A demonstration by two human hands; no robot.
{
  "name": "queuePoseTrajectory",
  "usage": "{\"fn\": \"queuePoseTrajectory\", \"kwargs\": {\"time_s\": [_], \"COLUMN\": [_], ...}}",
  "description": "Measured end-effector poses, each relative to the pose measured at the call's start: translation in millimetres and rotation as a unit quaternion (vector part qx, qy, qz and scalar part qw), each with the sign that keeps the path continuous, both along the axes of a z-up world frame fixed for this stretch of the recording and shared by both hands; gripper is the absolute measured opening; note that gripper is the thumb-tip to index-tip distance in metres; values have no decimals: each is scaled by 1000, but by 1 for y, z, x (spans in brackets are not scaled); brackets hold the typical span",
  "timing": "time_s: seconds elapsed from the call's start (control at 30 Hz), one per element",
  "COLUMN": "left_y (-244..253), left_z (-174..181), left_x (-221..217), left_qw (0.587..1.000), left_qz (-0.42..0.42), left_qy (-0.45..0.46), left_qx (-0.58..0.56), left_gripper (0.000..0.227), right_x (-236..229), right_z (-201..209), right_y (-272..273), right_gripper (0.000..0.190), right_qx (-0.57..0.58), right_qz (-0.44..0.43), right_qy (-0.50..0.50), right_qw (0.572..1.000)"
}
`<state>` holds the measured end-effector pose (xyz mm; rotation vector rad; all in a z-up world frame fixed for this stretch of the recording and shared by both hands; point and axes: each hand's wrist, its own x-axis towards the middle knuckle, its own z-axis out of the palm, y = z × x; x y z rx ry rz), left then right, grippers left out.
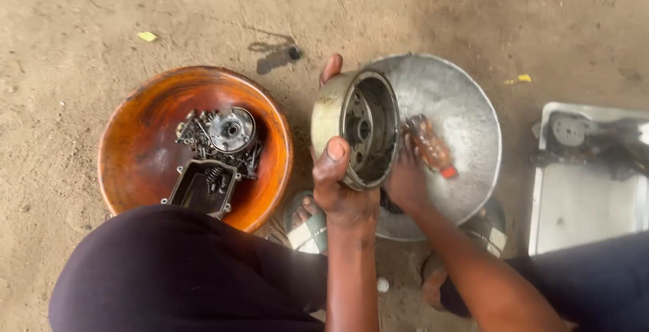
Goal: Cleaning a motorcycle flywheel or rotor with a cleaning agent from a bottle and a cloth.
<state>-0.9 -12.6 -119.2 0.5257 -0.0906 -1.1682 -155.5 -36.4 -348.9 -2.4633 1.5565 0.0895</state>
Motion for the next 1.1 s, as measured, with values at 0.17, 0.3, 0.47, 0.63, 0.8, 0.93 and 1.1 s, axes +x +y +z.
{"fn": "queuePoseTrajectory", "kwargs": {"time_s": [0.17,0.3,0.47,0.63,0.8,0.93,1.1], "left_y": [-16,-23,-17,-14,-11,-18,-23], "left_z": [64,59,60,67,68,64,60], "left_x": [7,7,6,9,12,13,16], "left_qw": [995,990,992,991,995,994,995], "left_qz": [-22,-30,-23,-9,12,6,-9], "left_qy": [-97,-125,-116,-119,-87,-97,-54], "left_qx": [-22,-58,-48,-64,-58,-44,-83], "left_gripper": [105,113,110,109,103,100,100], "right_x": [-4,11,14,14,-13,-6,0], "right_z": [4,51,89,152,56,78,52], "right_y": [-11,-30,-85,-130,-126,-67,-57], "right_gripper": [68,37,27,28,33,40,79], "right_qx": [60,154,170,387,168,148,179], "right_qz": [-16,-136,-102,-48,-44,-238,-186], "right_qy": [32,-80,-135,-135,-107,-231,-3], "right_qw": [998,975,971,911,979,932,966]}}
